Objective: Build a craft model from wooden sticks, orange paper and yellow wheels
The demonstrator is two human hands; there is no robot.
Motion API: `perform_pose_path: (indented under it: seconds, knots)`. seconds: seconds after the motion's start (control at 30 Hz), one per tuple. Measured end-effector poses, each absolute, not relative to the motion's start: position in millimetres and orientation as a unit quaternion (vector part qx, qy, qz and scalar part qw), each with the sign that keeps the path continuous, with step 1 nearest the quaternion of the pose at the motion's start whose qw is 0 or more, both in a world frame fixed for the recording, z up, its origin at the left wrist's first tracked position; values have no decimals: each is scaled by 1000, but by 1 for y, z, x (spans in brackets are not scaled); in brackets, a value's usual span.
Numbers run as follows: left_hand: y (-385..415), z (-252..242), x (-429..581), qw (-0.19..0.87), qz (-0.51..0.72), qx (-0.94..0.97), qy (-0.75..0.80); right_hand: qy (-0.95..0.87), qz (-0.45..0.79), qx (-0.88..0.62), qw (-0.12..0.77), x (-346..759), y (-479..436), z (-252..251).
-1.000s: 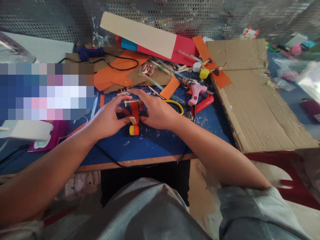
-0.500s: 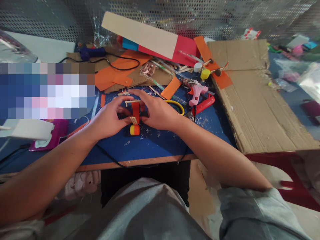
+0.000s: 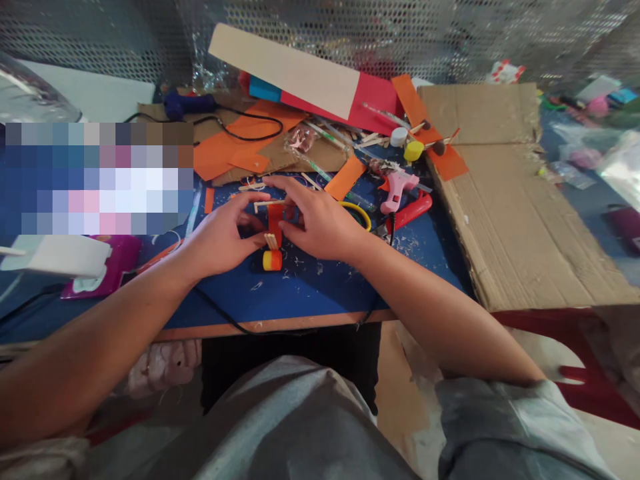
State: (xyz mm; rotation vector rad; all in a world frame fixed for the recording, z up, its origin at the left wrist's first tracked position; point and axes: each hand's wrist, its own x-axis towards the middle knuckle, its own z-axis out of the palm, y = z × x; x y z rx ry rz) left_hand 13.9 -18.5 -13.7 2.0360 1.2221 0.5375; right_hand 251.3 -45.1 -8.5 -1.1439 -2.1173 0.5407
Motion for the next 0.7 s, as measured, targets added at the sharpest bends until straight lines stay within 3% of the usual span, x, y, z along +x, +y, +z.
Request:
perform_pose_path:
  seconds: [0.23,0.43,0.7]
  knots:
    - [-22,-7,12,348,238,780,461,-780,183,-443,402,250,-43,-11]
    - [-28,10,11,283,291,793,455,-766,134,-432,456,250,-42,-5]
    - [-28,15,9,251,376,787,421,-717,194,-451,495,250,-41,-8]
